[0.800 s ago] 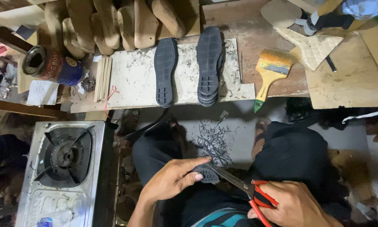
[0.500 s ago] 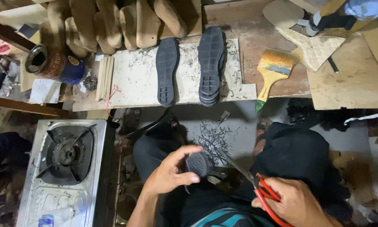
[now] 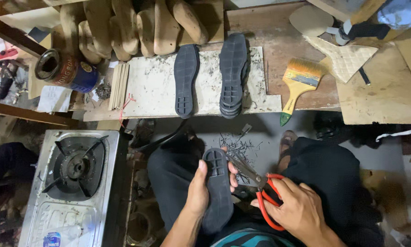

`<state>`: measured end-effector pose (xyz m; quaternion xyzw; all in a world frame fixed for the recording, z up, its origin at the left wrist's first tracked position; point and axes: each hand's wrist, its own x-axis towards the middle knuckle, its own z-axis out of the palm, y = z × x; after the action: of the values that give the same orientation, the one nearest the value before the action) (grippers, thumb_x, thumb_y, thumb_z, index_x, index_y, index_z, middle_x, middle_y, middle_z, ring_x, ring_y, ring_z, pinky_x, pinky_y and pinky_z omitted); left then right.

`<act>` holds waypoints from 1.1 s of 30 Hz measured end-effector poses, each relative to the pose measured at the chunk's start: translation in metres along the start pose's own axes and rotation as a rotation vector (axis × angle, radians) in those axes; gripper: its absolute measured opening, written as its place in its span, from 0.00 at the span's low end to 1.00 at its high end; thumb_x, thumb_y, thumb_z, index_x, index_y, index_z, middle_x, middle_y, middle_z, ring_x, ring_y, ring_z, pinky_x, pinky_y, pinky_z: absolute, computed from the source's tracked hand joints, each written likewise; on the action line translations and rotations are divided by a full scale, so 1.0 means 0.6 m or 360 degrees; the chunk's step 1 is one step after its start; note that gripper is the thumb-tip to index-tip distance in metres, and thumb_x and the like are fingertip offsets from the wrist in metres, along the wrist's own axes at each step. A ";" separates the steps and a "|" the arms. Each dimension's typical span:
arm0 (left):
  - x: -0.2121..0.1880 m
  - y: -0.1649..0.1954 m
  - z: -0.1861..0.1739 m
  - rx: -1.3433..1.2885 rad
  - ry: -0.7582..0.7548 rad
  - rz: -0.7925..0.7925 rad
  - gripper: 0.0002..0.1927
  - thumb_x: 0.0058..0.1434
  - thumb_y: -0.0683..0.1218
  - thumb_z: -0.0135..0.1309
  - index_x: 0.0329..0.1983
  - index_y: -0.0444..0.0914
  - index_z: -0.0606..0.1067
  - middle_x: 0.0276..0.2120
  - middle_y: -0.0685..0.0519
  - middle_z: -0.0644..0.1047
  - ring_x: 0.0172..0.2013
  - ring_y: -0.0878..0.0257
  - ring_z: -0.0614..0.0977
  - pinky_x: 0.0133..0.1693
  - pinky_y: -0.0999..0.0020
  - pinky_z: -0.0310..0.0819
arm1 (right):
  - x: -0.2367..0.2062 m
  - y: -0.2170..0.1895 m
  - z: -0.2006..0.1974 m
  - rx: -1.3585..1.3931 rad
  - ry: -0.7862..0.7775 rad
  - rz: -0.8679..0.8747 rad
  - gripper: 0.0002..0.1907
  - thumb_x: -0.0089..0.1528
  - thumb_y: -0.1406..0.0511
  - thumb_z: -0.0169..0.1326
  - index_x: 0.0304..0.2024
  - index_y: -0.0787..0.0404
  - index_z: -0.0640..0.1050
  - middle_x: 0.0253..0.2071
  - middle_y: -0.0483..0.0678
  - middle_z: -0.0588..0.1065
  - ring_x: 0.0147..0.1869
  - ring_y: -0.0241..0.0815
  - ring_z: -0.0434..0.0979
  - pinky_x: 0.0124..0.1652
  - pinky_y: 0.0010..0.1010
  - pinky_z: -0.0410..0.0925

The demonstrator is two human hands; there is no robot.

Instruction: The person sits on the workshop floor and trims excess rubber from the edges of black shoe soles using red-handled scissors, letting the trimmings fall to the floor. They place each finished sole on the bench with a stack of other soles and pick up the next one to continue trimming.

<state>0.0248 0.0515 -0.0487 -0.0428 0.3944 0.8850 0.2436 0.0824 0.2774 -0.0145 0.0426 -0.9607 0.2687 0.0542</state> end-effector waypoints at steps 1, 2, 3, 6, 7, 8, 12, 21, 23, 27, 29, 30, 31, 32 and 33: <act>-0.001 0.001 0.003 0.0008 0.0021 -0.0028 0.38 0.70 0.66 0.30 0.69 0.33 0.61 0.42 0.45 0.78 0.36 0.57 0.80 0.38 0.64 0.75 | 0.004 0.000 0.002 -0.0025 0.0024 -0.0060 0.29 0.44 0.48 0.69 0.40 0.58 0.80 0.37 0.47 0.81 0.33 0.51 0.81 0.34 0.39 0.70; -0.001 0.000 0.006 0.0016 0.0037 -0.0058 0.38 0.70 0.66 0.29 0.67 0.33 0.63 0.41 0.46 0.78 0.35 0.57 0.80 0.38 0.64 0.76 | 0.007 0.000 0.004 -0.0053 0.0050 -0.0118 0.29 0.45 0.49 0.69 0.39 0.59 0.79 0.37 0.46 0.81 0.33 0.51 0.81 0.34 0.39 0.69; -0.004 -0.001 0.008 0.0023 0.0053 -0.0090 0.37 0.69 0.66 0.29 0.64 0.33 0.66 0.40 0.46 0.79 0.35 0.57 0.80 0.38 0.64 0.76 | 0.008 0.001 0.004 -0.0081 0.0076 -0.0172 0.28 0.45 0.49 0.69 0.38 0.59 0.79 0.36 0.46 0.80 0.33 0.50 0.81 0.34 0.39 0.69; -0.012 0.005 0.004 0.0102 -0.0124 -0.0257 0.41 0.74 0.68 0.27 0.51 0.27 0.73 0.34 0.44 0.79 0.35 0.58 0.81 0.42 0.66 0.77 | 0.016 0.008 0.002 -0.0121 0.0046 -0.0248 0.28 0.46 0.51 0.68 0.41 0.62 0.79 0.39 0.47 0.81 0.31 0.48 0.80 0.32 0.38 0.68; -0.014 0.009 0.003 0.0111 -0.0138 -0.0271 0.40 0.74 0.67 0.28 0.49 0.28 0.74 0.33 0.44 0.79 0.34 0.58 0.80 0.41 0.65 0.77 | 0.019 0.012 0.000 -0.0144 0.0035 -0.0321 0.29 0.46 0.50 0.68 0.41 0.62 0.79 0.40 0.47 0.81 0.31 0.48 0.80 0.32 0.37 0.68; -0.016 0.012 0.001 0.0121 -0.0151 -0.0285 0.38 0.74 0.67 0.28 0.47 0.29 0.75 0.31 0.44 0.79 0.33 0.58 0.80 0.40 0.65 0.77 | 0.021 0.017 -0.002 -0.0166 0.0022 -0.0394 0.30 0.46 0.49 0.68 0.41 0.62 0.79 0.40 0.48 0.81 0.31 0.48 0.80 0.32 0.37 0.68; -0.026 0.032 -0.006 0.0203 -0.0199 -0.0382 0.39 0.74 0.66 0.29 0.43 0.28 0.76 0.29 0.43 0.79 0.31 0.57 0.81 0.38 0.65 0.78 | 0.022 0.038 -0.012 -0.0145 -0.0066 -0.0367 0.31 0.45 0.46 0.68 0.41 0.59 0.80 0.38 0.47 0.80 0.32 0.49 0.81 0.32 0.36 0.69; -0.026 0.029 -0.014 0.0105 -0.0186 -0.0730 0.39 0.73 0.67 0.31 0.43 0.27 0.76 0.29 0.42 0.80 0.29 0.57 0.83 0.36 0.65 0.79 | 0.020 0.084 -0.030 -0.0127 -0.0297 -0.0367 0.31 0.46 0.51 0.67 0.47 0.59 0.79 0.44 0.48 0.80 0.31 0.50 0.80 0.32 0.38 0.71; -0.029 0.025 -0.016 0.0108 -0.0211 -0.0743 0.38 0.74 0.66 0.33 0.43 0.27 0.76 0.30 0.42 0.79 0.29 0.57 0.83 0.36 0.65 0.79 | 0.022 0.089 -0.032 -0.0139 -0.0233 -0.0450 0.32 0.44 0.49 0.66 0.46 0.59 0.79 0.42 0.49 0.80 0.31 0.50 0.80 0.32 0.39 0.70; -0.029 0.013 -0.022 0.0059 -0.0179 -0.0835 0.34 0.73 0.64 0.35 0.45 0.29 0.76 0.35 0.44 0.80 0.31 0.57 0.83 0.37 0.64 0.79 | 0.024 0.103 -0.038 -0.0167 -0.0246 -0.0537 0.32 0.47 0.48 0.65 0.47 0.61 0.79 0.39 0.49 0.80 0.31 0.50 0.80 0.32 0.38 0.71; -0.026 0.008 -0.024 0.0084 -0.0130 -0.0831 0.33 0.71 0.65 0.35 0.46 0.32 0.77 0.34 0.45 0.80 0.30 0.58 0.83 0.36 0.64 0.79 | 0.025 0.111 -0.038 -0.0172 -0.0242 -0.0547 0.31 0.47 0.48 0.65 0.46 0.60 0.80 0.39 0.49 0.80 0.33 0.51 0.80 0.33 0.38 0.72; -0.024 0.009 -0.024 0.0098 -0.0104 -0.0826 0.33 0.70 0.65 0.35 0.46 0.34 0.77 0.33 0.46 0.80 0.30 0.58 0.83 0.36 0.64 0.79 | 0.024 0.114 -0.036 -0.0174 -0.0239 -0.0556 0.31 0.47 0.48 0.65 0.45 0.60 0.80 0.39 0.49 0.80 0.33 0.51 0.81 0.33 0.39 0.72; -0.019 0.013 -0.024 0.0241 -0.0152 -0.0709 0.32 0.72 0.64 0.37 0.48 0.31 0.77 0.37 0.45 0.80 0.34 0.58 0.82 0.40 0.63 0.78 | 0.021 0.116 -0.033 -0.0191 -0.0272 -0.0471 0.31 0.46 0.47 0.66 0.45 0.59 0.80 0.40 0.48 0.80 0.33 0.51 0.81 0.34 0.39 0.73; -0.011 0.021 -0.023 0.0384 -0.0198 -0.0588 0.32 0.74 0.62 0.40 0.50 0.28 0.77 0.40 0.43 0.80 0.39 0.57 0.82 0.45 0.63 0.77 | 0.017 0.118 -0.031 -0.0209 -0.0302 -0.0387 0.31 0.46 0.47 0.66 0.45 0.58 0.81 0.40 0.48 0.80 0.33 0.51 0.81 0.34 0.39 0.73; -0.005 0.035 -0.022 0.0529 -0.0246 -0.0462 0.31 0.76 0.60 0.42 0.51 0.25 0.77 0.43 0.42 0.81 0.44 0.57 0.81 0.50 0.62 0.75 | 0.015 0.120 -0.028 -0.0228 -0.0326 -0.0306 0.32 0.45 0.46 0.67 0.45 0.57 0.81 0.41 0.48 0.81 0.33 0.52 0.81 0.34 0.39 0.73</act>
<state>0.0160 0.0288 -0.0430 0.0095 0.5045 0.7644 0.4014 0.0670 0.3469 -0.0361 0.1576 -0.9695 0.1873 -0.0158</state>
